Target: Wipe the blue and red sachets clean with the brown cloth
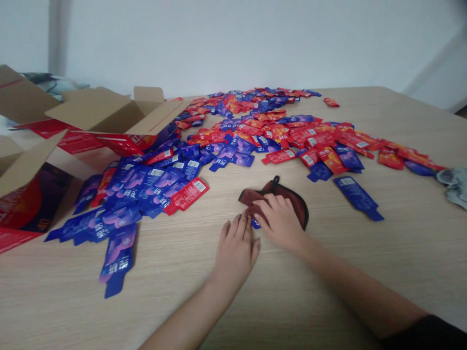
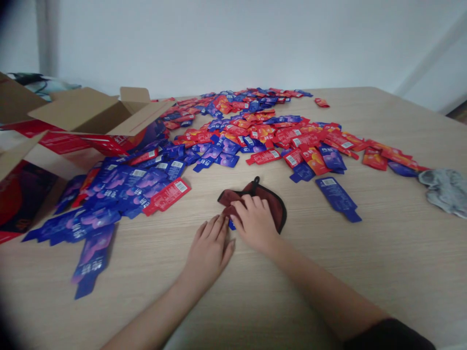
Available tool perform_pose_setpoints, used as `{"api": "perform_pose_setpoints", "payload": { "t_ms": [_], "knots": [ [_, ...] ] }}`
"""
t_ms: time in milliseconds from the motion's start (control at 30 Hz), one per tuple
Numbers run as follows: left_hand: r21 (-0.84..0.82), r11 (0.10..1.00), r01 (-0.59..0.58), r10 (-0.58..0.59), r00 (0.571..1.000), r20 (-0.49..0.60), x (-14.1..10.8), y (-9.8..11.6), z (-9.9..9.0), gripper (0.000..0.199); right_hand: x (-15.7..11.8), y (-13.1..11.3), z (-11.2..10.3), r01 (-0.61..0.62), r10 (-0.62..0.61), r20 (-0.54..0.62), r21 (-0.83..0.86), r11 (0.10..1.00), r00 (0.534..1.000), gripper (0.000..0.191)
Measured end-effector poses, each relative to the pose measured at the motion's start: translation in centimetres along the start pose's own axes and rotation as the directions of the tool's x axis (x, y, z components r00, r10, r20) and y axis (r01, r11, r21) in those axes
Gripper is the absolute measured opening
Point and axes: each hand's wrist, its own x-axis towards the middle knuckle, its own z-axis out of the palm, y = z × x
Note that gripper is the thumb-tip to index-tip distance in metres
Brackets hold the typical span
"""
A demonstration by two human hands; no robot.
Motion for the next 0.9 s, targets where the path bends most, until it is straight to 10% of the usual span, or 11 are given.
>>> {"api": "perform_pose_setpoints", "payload": {
  "t_ms": [233,400,567,900],
  "knots": [
    [-0.006,1.0,0.023,-0.023,1.0,-0.001,0.1,0.4,0.2,0.053,0.4,5.4,-1.4,-0.293,0.293,-0.003,-0.065,0.954,0.956,0.031],
    [0.004,1.0,0.023,-0.023,1.0,-0.005,0.2,0.6,0.0,0.054,2.0,0.1,-2.2,-0.074,0.083,-0.127,0.077,0.994,0.988,0.032],
    [0.006,1.0,0.012,-0.012,1.0,0.02,0.2,0.3,-0.2,0.049,0.9,-1.8,-0.2,0.117,-0.117,-0.003,-0.023,0.993,0.993,0.035],
    [-0.005,1.0,0.013,-0.013,1.0,-0.001,0.2,0.4,-0.1,0.053,0.2,5.6,-1.9,-0.266,0.264,-0.038,-0.072,0.961,0.964,0.034]
  ]
}}
